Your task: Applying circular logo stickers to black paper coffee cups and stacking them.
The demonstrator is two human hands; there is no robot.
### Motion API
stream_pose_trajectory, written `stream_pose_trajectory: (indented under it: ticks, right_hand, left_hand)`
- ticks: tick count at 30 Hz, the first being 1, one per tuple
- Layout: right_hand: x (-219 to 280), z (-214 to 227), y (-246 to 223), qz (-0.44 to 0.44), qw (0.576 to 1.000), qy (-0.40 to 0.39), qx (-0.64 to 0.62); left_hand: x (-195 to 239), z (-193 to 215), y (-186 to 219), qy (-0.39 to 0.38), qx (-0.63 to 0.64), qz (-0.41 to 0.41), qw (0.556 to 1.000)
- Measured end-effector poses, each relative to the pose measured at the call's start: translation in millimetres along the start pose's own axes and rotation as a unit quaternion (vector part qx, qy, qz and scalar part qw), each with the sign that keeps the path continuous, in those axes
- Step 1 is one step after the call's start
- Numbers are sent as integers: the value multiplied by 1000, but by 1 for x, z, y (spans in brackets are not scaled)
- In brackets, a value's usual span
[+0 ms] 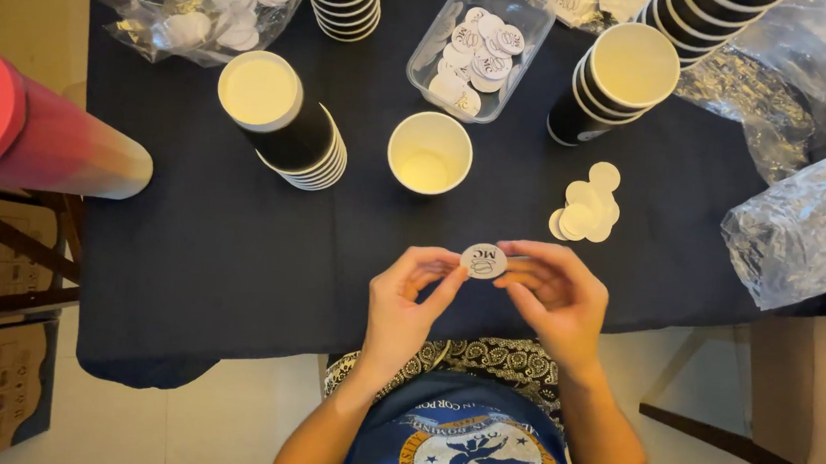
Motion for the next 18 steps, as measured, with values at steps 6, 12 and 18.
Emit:
stream_pose_trajectory:
  ticks: [6, 12, 18]
  right_hand:
    - [2, 13, 27, -123, 983, 120, 62]
    - [7, -22, -50, 231, 942, 58, 238]
    - [1, -29, -45, 263, 943, 33, 199]
  left_hand:
    - [0, -1, 13, 32, -62, -39, 997]
    - [15, -12, 40, 55, -77, -170, 981]
    - [9, -10, -23, 44, 57, -17, 997]
Point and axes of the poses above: each hand's wrist, its own x-axis away from the middle knuckle, its own z-axis out of the back of the hand, y = z × x, the point moved 10 cm from there along -x, towards the middle knuckle, and after that the axes turned 4 degrees about -z, right-handed, at the moved point
